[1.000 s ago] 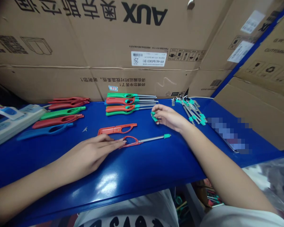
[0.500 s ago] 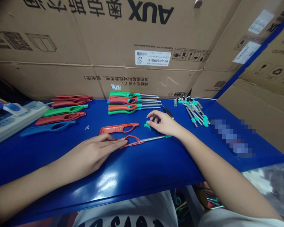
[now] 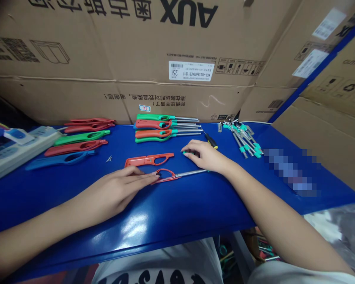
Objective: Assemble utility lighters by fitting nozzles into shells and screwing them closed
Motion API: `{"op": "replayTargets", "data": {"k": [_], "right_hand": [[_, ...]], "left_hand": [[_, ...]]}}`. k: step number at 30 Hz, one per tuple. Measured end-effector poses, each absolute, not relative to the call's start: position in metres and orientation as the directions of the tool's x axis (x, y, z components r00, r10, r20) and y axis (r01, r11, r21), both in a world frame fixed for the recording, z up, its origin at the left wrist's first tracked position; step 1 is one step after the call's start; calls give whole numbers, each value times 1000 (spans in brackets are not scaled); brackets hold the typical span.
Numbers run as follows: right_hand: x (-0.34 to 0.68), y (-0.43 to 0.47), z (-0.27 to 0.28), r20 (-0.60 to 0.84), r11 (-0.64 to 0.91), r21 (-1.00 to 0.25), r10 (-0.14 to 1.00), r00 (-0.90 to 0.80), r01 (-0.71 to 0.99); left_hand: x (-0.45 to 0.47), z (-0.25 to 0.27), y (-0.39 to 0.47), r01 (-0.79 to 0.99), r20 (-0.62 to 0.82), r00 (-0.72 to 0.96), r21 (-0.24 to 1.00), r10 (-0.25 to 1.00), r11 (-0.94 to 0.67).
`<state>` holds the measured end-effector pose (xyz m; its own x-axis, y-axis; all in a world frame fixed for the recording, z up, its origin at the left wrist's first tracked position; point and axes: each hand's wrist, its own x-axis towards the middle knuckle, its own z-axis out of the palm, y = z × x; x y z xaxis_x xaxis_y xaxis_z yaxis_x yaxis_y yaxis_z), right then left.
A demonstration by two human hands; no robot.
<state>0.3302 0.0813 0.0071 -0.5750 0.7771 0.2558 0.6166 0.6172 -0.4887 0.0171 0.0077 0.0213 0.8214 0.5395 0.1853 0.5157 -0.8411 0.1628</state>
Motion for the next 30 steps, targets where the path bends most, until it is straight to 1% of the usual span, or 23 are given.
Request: {"op": "replayTargets", "data": {"k": [3, 6, 9, 14, 18, 23, 26, 30], "right_hand": [[333, 85, 4, 305, 669, -406, 741, -598, 622], [335, 88, -1, 335, 656, -373, 755, -563, 657], [336, 89, -3, 348, 640, -375, 768, -538, 670], [334, 86, 3, 330, 607, -377, 794, -511, 699], [338, 81, 13, 287, 572, -357, 820, -496, 738], [351, 81, 20, 158, 558, -311, 828, -537, 769], [352, 83, 19, 149, 576, -353, 813, -563, 738], [335, 78, 15, 267, 607, -471, 790, -552, 640]], "left_hand": [[17, 21, 8, 511, 179, 826, 158, 534, -845], [16, 21, 8, 507, 176, 830, 158, 530, -847], [16, 21, 8, 509, 173, 829, 162, 532, -845], [15, 19, 9, 506, 177, 829, 161, 530, -847], [14, 17, 10, 508, 175, 824, 193, 539, -839], [14, 14, 11, 529, 216, 777, 282, 591, -800], [15, 14, 11, 544, 229, 741, 346, 631, -765], [17, 16, 10, 578, 199, 705, 395, 681, -714]]}}
